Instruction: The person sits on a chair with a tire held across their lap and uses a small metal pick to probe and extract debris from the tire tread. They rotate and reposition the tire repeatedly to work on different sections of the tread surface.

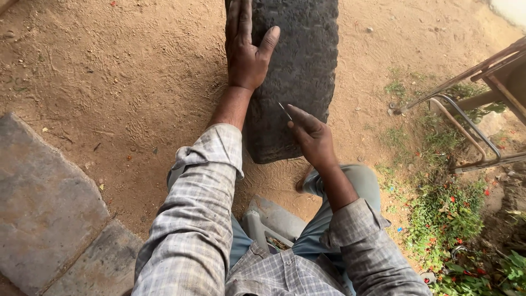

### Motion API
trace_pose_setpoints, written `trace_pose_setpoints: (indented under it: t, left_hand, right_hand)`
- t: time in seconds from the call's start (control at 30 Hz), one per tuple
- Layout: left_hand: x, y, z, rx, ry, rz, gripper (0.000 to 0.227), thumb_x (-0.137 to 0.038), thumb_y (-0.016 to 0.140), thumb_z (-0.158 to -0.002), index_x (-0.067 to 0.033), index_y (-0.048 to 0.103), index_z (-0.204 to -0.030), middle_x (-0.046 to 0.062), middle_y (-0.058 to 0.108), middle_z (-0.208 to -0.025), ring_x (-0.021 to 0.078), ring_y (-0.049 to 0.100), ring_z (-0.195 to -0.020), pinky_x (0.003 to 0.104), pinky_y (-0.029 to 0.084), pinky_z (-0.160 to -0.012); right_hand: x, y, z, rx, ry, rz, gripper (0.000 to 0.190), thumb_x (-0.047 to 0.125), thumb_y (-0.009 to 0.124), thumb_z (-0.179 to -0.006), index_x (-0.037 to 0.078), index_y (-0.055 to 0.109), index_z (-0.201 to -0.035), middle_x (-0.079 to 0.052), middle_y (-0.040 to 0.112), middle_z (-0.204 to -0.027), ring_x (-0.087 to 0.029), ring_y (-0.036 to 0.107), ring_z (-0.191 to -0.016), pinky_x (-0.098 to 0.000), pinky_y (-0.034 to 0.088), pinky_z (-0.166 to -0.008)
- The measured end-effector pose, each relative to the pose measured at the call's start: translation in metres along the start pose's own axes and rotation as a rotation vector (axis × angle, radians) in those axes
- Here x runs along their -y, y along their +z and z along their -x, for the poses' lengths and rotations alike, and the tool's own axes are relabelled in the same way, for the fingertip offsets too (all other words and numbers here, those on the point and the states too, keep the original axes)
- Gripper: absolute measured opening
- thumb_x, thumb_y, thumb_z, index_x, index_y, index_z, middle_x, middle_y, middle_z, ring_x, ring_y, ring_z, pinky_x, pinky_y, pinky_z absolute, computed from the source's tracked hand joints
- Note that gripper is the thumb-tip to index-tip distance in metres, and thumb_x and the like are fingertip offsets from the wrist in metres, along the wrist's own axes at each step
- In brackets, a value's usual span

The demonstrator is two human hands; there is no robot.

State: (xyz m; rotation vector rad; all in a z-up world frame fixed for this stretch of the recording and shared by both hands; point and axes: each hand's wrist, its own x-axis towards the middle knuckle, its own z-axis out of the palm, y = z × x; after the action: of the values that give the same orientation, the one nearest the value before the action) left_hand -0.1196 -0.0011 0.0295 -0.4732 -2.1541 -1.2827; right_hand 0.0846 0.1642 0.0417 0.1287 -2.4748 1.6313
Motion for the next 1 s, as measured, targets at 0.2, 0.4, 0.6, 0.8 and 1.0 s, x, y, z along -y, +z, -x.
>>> trace_pose_setpoints:
  t: [0.2, 0.4, 0.6, 0.8, 1.0]
  left_hand:
    - [0.016, -0.007, -0.007, -0.021, -0.015, -0.018, 0.079, -0.054, 0.064, -0.113, -0.0160, 0.023, -0.169, 0.012, 0.025, -0.175, 0.0302, 0.026, -0.164, 0.045, 0.031, -0.138]
    - [0.018, -0.006, -0.013, 0.003, -0.092, -0.016, 0.078, -0.058, 0.064, -0.109, -0.0158, 0.031, -0.166, 0.010, 0.036, -0.169, 0.0292, 0.035, -0.160, 0.044, 0.035, -0.135]
    - [0.017, 0.002, -0.013, -0.004, -0.076, -0.018, 0.079, -0.059, 0.062, -0.111, -0.0147, 0.029, -0.166, 0.014, 0.032, -0.171, 0.0322, 0.030, -0.162, 0.046, 0.031, -0.136]
    - [0.012, 0.001, -0.012, -0.005, -0.078, 0.016, 0.078, -0.057, 0.062, -0.111, -0.0151, 0.029, -0.167, 0.014, 0.030, -0.173, 0.0332, 0.027, -0.164, 0.047, 0.029, -0.138]
    - [0.017, 0.004, -0.008, -0.002, -0.091, 0.097, 0.081, -0.055, 0.065, -0.110, -0.0144, 0.026, -0.167, 0.017, 0.027, -0.173, 0.0340, 0.024, -0.164, 0.049, 0.027, -0.138]
  right_hand:
    - [0.030, 0.009, -0.015, 0.003, 0.131, 0.223, 0.027, 0.020, 0.071, -0.101, 0.020, 0.075, -0.128, -0.005, 0.082, -0.103, -0.009, 0.075, -0.085, -0.0278, 0.061, -0.074]
    - [0.025, 0.011, -0.021, 0.011, -0.021, 0.253, 0.026, 0.018, 0.067, -0.104, 0.018, 0.073, -0.129, -0.006, 0.081, -0.108, -0.009, 0.077, -0.090, -0.0274, 0.063, -0.077]
    - [0.032, 0.008, -0.021, -0.014, 0.022, 0.311, 0.026, 0.018, 0.067, -0.103, 0.018, 0.074, -0.128, -0.005, 0.081, -0.099, -0.011, 0.077, -0.080, -0.0291, 0.063, -0.071]
    - [0.051, 0.016, -0.018, -0.121, -0.060, 0.606, 0.022, 0.021, 0.071, -0.100, 0.022, 0.079, -0.121, -0.002, 0.080, -0.085, -0.011, 0.073, -0.064, -0.0284, 0.056, -0.056]
    - [0.075, 0.017, -0.025, -0.052, -0.058, 0.918, 0.019, 0.022, 0.069, -0.102, 0.025, 0.081, -0.117, 0.001, 0.072, -0.064, -0.012, 0.062, -0.048, -0.0317, 0.047, -0.045]
